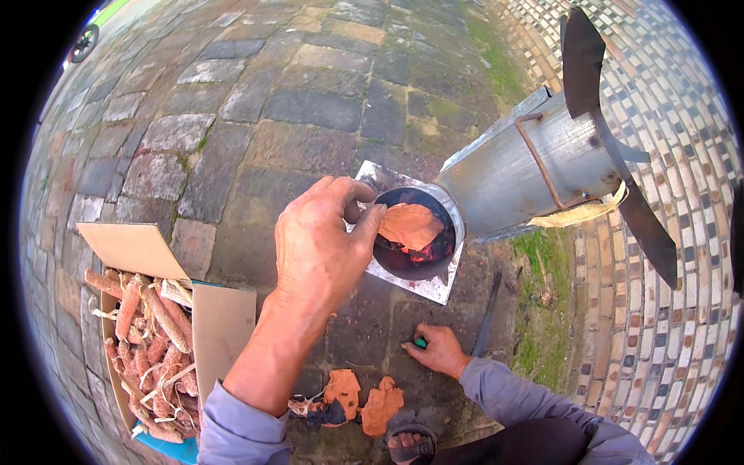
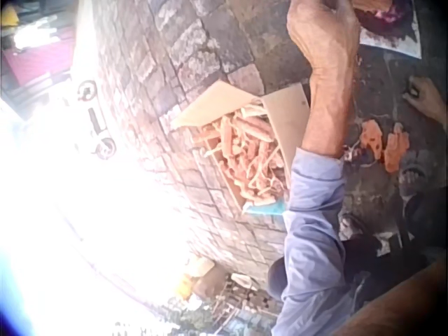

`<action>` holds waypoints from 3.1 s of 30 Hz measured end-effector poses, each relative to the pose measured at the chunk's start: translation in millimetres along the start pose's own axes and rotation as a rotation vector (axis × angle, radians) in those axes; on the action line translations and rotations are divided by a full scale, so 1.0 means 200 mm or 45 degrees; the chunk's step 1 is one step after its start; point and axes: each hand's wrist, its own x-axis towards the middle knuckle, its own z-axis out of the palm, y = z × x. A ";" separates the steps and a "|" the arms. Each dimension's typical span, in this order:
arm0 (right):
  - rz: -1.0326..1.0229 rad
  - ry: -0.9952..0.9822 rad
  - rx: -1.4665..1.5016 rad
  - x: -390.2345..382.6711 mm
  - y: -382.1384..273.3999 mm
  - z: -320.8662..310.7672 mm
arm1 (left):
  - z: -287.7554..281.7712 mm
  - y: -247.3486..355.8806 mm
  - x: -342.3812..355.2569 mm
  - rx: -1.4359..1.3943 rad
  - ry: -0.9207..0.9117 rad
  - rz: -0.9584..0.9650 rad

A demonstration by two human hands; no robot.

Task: The person tears orange paper and places it into a metal stove to start a fire. They then add dried corn cobs from a cardboard box into the stove and use a metal rod to adjust the burning material.

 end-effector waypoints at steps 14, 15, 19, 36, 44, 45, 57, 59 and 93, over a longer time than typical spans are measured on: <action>0.041 0.000 -0.060 -0.01 0.01 0.03 | -0.06 -0.13 -0.84 -0.390 0.110 -0.799; 0.056 -0.001 -0.049 0.00 0.01 0.02 | -0.05 -0.15 -0.91 -0.319 0.004 -0.838; 0.040 -0.003 -0.058 0.00 0.01 0.02 | -0.01 -0.31 -1.13 -0.007 -0.087 -0.831; 0.026 -0.046 -0.061 -0.01 0.00 0.00 | 0.05 -0.41 -1.24 0.237 -0.068 -0.417; 0.024 -0.059 -0.070 0.00 -0.01 -0.01 | 0.05 -0.42 -1.23 0.238 -0.049 -0.368; 0.022 -0.062 -0.090 0.00 -0.01 -0.01 | 0.05 -0.42 -1.23 0.234 -0.050 -0.377; 0.056 -0.037 -0.113 0.00 -0.01 0.00 | 0.04 -0.42 -1.22 0.156 -0.029 -0.427; 0.054 -0.039 -0.114 0.00 -0.01 0.00 | 0.03 -0.42 -1.22 0.141 -0.027 -0.433; 0.046 -0.027 -0.046 -0.01 0.00 0.00 | 0.06 -0.44 -1.25 0.229 -0.048 -0.381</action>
